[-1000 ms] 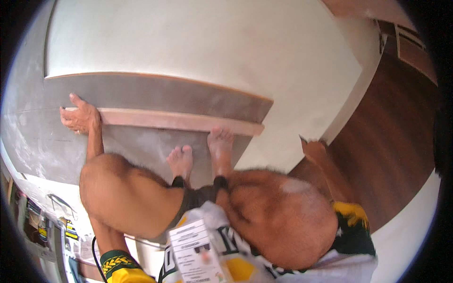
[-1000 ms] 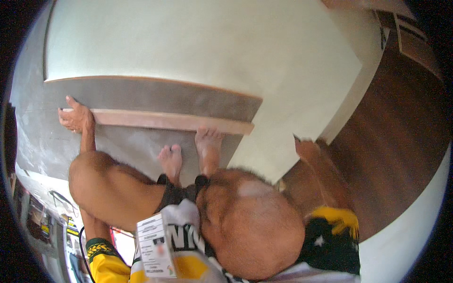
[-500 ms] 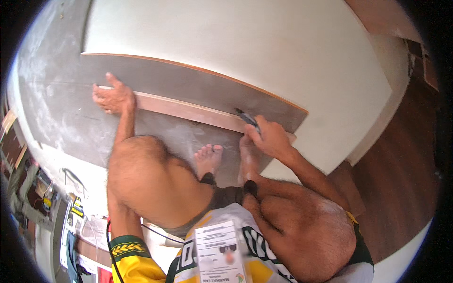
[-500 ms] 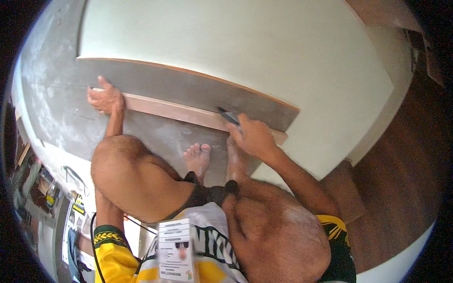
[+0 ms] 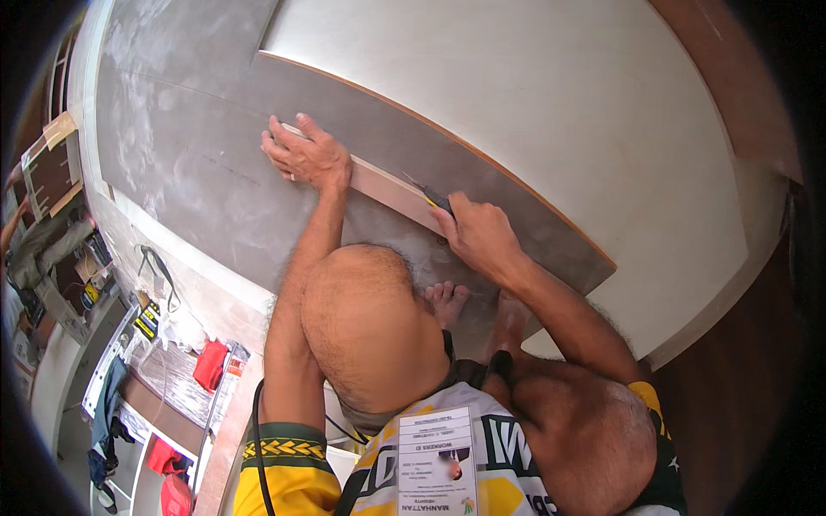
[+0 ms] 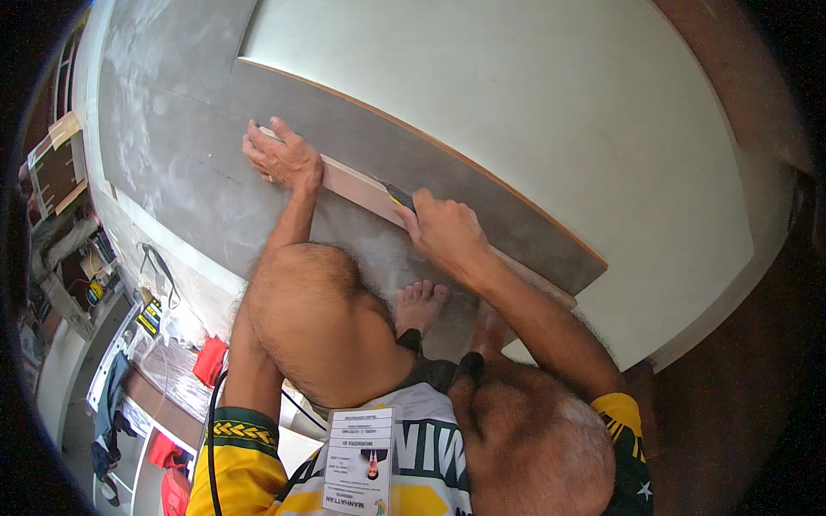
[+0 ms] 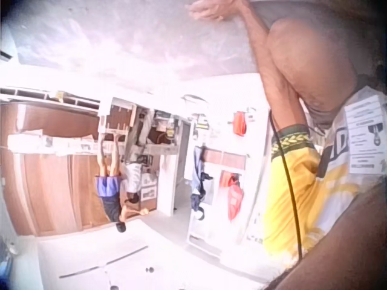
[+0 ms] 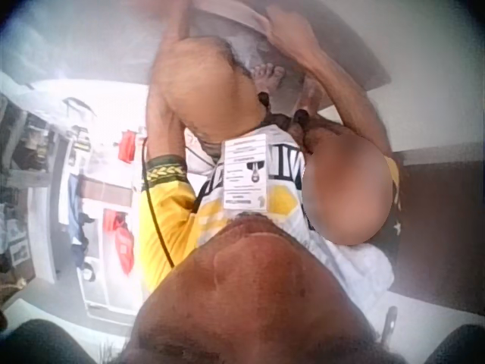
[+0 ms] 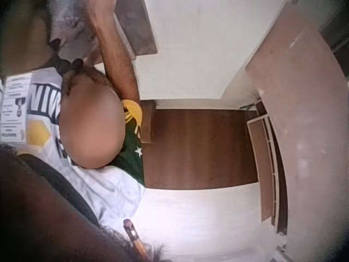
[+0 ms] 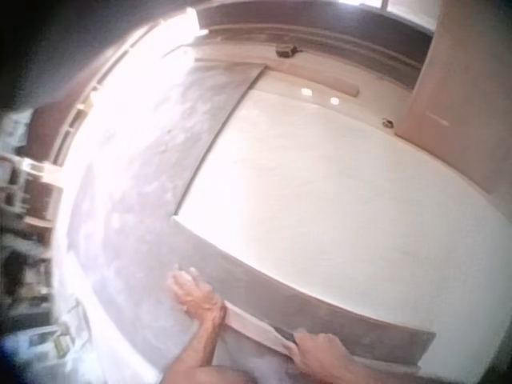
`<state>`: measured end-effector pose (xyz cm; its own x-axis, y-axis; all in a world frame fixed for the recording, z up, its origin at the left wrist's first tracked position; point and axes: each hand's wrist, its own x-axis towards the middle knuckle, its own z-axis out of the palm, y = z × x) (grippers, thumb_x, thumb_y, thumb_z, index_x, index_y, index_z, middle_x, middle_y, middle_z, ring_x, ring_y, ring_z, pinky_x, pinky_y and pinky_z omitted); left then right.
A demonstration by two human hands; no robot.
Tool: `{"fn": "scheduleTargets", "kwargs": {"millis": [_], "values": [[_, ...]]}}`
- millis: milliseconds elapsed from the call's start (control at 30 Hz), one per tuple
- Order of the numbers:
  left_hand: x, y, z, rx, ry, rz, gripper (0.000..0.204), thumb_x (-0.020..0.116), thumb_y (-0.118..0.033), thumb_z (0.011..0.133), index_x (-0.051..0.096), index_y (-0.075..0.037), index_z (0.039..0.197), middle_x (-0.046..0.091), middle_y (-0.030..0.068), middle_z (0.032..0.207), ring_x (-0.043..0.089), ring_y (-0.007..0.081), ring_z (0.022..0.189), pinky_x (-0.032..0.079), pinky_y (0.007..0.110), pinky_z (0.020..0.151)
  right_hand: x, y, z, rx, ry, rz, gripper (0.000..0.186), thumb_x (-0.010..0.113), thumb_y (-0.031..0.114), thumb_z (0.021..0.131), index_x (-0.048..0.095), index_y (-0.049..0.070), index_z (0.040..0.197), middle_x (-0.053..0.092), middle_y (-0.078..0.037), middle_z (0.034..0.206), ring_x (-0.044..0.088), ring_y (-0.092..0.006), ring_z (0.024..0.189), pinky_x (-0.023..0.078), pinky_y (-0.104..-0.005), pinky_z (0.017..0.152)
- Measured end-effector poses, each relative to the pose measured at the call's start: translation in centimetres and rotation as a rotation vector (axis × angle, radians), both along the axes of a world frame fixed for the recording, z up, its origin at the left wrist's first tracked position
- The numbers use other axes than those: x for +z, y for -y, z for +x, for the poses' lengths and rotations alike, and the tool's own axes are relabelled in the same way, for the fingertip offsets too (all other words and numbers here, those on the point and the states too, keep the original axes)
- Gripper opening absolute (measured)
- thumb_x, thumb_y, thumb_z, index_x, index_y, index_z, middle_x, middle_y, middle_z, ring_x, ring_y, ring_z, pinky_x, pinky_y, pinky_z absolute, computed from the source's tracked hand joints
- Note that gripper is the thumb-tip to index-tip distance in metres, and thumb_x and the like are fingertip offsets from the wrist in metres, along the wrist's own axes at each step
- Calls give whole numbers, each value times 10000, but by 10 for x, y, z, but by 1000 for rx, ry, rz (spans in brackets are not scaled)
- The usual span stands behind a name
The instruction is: The person uses a utility knife and a straight edge to score and cut a large sheet of laminate flooring. They repeatedly score the material along the straight edge, snap the sheet to separate the pieces, and then lift and move the cut sections.
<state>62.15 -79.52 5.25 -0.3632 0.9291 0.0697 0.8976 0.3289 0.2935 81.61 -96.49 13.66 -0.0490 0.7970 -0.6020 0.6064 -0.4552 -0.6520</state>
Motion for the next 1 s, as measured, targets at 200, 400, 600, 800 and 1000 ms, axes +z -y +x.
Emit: {"fn": "scheduleTargets", "kwargs": {"millis": [200, 400, 600, 800, 1000], "values": [[2, -1, -1, -9, 24, -48, 632, 347, -513, 1066, 364, -87, 1534, 257, 216, 1583, 216, 408, 1496, 211, 608, 1164, -7, -33, -33, 44, 37, 5, 415, 523, 386, 1056, 557, -5, 919, 668, -241, 687, 680, -458, 652, 538, -537, 587], [2, -1, 3, 2, 42, -50, 634, 331, -526, 1069, 364, -102, 1540, 266, 222, 1582, 227, 418, 1488, 209, 615, 1160, -2, -51, -41, 47, 5, -69, 400, 502, 358, 1064, 574, -14, 938, 686, -261, 732, 699, -480, 727, 551, -563, 661], [0, 0, 3, -9, 1, -43, 645, 340, -541, 1063, 369, -106, 1539, 291, 216, 1563, 272, 413, 1461, 229, 601, 1153, -6, -55, -40, 73, -14, -81, 408, 481, 357, 1071, 573, -26, 966, 698, -277, 772, 705, -495, 767, 563, -569, 688], [-5, 0, -1, 6, -60, -23, 646, 377, -537, 1053, 387, -103, 1531, 325, 201, 1540, 332, 405, 1424, 256, 595, 1146, -2, -38, -27, 86, 10, -139, 418, 486, 372, 1067, 573, -30, 992, 707, -285, 825, 706, -501, 810, 576, -575, 724], [-13, -4, -3, 34, -97, -37, 638, 436, -532, 1046, 395, -128, 1538, 350, 202, 1544, 373, 406, 1411, 292, 594, 1137, 10, 45, 18, 140, 106, -277, 414, 483, 383, 1068, 564, -19, 1010, 719, -272, 855, 718, -479, 824, 580, -568, 737]]}}
